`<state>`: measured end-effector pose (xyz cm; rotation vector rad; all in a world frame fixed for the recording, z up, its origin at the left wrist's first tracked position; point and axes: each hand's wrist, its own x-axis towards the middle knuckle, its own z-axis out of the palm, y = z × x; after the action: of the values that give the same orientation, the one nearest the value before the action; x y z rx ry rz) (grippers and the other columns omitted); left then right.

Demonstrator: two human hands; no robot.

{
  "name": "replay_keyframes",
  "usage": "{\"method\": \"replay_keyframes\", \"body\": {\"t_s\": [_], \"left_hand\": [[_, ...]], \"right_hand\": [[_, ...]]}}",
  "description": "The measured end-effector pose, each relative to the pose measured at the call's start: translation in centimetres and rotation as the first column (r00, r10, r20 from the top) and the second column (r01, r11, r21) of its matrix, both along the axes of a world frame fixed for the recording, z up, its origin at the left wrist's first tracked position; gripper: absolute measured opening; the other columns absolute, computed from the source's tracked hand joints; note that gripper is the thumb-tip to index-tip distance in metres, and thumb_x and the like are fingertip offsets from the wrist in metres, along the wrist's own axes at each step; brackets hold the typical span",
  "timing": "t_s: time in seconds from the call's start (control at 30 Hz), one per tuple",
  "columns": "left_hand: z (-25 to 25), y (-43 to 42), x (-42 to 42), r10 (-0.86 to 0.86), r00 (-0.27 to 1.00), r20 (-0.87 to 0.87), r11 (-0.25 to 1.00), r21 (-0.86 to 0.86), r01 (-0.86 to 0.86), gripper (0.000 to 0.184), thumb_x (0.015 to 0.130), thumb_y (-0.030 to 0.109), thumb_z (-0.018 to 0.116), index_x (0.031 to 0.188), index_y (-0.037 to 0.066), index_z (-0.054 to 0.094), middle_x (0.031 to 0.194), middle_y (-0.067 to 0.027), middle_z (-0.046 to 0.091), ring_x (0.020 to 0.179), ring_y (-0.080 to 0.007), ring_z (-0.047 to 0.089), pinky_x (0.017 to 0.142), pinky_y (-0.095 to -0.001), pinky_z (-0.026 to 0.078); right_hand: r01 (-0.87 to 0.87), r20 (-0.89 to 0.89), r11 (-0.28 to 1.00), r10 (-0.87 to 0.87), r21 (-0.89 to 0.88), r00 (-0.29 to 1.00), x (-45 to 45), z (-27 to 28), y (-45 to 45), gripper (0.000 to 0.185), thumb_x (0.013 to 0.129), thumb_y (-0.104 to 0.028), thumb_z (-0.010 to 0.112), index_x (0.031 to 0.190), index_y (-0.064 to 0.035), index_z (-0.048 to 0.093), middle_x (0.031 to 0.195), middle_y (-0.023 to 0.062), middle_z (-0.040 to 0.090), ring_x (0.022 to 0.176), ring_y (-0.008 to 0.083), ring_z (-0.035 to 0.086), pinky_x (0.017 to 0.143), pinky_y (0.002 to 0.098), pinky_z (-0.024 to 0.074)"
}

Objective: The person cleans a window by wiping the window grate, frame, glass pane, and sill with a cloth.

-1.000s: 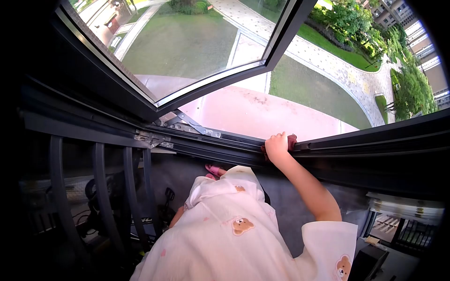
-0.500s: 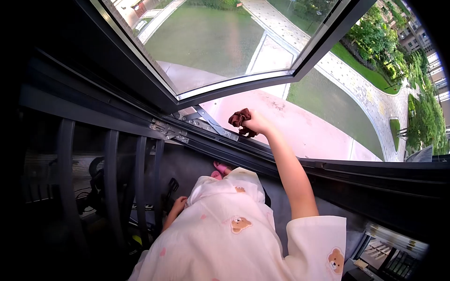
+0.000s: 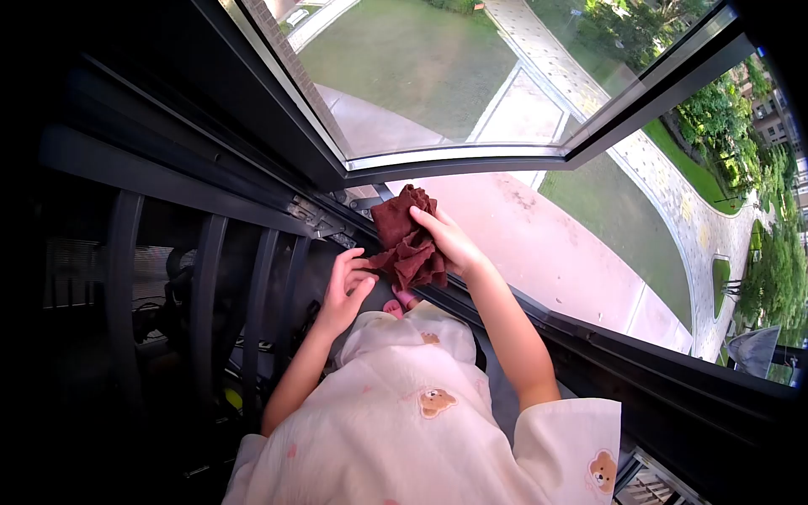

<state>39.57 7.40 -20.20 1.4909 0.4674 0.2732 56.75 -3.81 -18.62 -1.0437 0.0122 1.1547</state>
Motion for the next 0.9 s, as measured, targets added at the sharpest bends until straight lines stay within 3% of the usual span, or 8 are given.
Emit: {"method": "replay_keyframes", "body": {"t_s": [0.1,0.17,0.23,0.3,0.37,0.57,0.83,0.9], "left_hand": [[1.9,-0.7,2.9,-0.016,0.998,0.058,0.937,0.348,-0.005,0.032,0.076,0.013,0.060,0.102,0.002,0.046,0.101,-0.0092,0.049,0.081,-0.0152,0.053,0.067,-0.0265,0.045],[1.7,-0.7,3.4,-0.026,0.999,0.046,0.935,0.356,0.008,0.028,0.075,0.013,0.060,0.098,0.001,0.049,0.097,-0.0090,0.051,0.081,-0.0154,0.054,0.064,-0.0256,0.046],[0.6,-0.8,3.4,-0.024,1.000,0.018,0.999,-0.040,0.025,0.023,0.074,0.010,0.061,0.092,0.000,0.052,0.089,-0.0093,0.054,0.078,-0.0168,0.055,0.064,-0.0248,0.047],[1.0,-0.6,3.4,-0.156,0.988,-0.021,0.930,0.335,0.154,0.018,0.075,0.005,0.060,0.091,0.000,0.053,0.085,-0.0053,0.055,0.080,-0.0115,0.053,0.068,-0.0227,0.046],[0.7,-0.6,3.3,-0.213,0.969,-0.124,0.914,0.324,0.243,0.013,0.078,0.004,0.056,0.089,0.001,0.051,0.084,-0.0039,0.054,0.077,-0.0095,0.052,0.068,-0.0215,0.044],[0.4,-0.9,4.1,-0.115,0.991,0.068,0.980,-0.153,0.124,0.007,0.084,0.002,0.045,0.090,0.003,0.042,0.082,-0.0017,0.051,0.078,-0.0051,0.048,0.069,-0.0192,0.040],[-0.2,-1.8,3.7,-0.195,0.980,0.027,0.970,0.151,0.189,0.007,0.083,0.003,0.048,0.090,0.001,0.046,0.083,-0.0030,0.054,0.074,-0.0058,0.051,0.061,-0.0191,0.042],[0.7,-1.6,3.5,-0.166,0.983,-0.080,0.986,0.003,0.167,0.009,0.083,0.002,0.048,0.092,0.000,0.048,0.084,-0.0036,0.055,0.073,-0.0059,0.052,0.061,-0.0200,0.044]], "right_hand": [[0.059,-0.028,0.998,-0.058,0.008,0.998,-1.3,0.6,0.0,0.041,0.084,-0.028,0.050,0.115,-0.0047,0.037,0.105,0.0107,0.050,0.092,0.0171,0.053,0.076,0.0310,0.0467],[0.157,-0.154,0.981,-0.137,0.119,0.978,-1.5,0.0,-0.7,0.039,0.084,-0.028,0.050,0.112,-0.0045,0.039,0.105,0.0109,0.050,0.092,0.0178,0.053,0.076,0.0329,0.0473],[0.175,-0.168,0.975,-0.151,0.135,0.974,-1.7,-0.6,-1.4,0.038,0.083,-0.027,0.051,0.112,-0.0060,0.038,0.106,0.0109,0.049,0.092,0.0189,0.054,0.075,0.0349,0.0477],[0.224,-0.131,0.969,-0.210,0.108,0.969,-2.2,-1.1,-1.8,0.044,0.082,-0.024,0.052,0.120,-0.0109,0.032,0.111,0.0116,0.045,0.096,0.0203,0.051,0.076,0.0351,0.0473],[0.266,-0.090,0.961,-0.259,0.076,0.962,-3.0,-1.0,-2.3,0.059,0.078,-0.014,0.055,0.127,-0.0174,0.022,0.116,0.0120,0.040,0.101,0.0216,0.047,0.079,0.0342,0.0456],[-0.126,0.264,0.985,0.092,0.116,0.960,-3.0,-1.3,-4.2,0.060,0.068,0.004,0.059,0.122,-0.0116,0.038,0.117,0.0077,0.041,0.104,0.0170,0.044,0.087,0.0290,0.0381],[-0.403,0.578,0.862,0.505,-0.307,0.641,-1.7,-3.0,-4.5,0.022,0.069,-0.011,0.066,0.088,-0.0066,0.055,0.093,0.0036,0.050,0.090,0.0131,0.046,0.081,0.0252,0.0352],[-0.439,0.462,0.877,0.476,-0.193,0.748,-1.0,-2.7,-4.7,0.015,0.072,-0.014,0.064,0.081,-0.0055,0.054,0.087,0.0032,0.049,0.083,0.0119,0.047,0.073,0.0233,0.0375]]}}
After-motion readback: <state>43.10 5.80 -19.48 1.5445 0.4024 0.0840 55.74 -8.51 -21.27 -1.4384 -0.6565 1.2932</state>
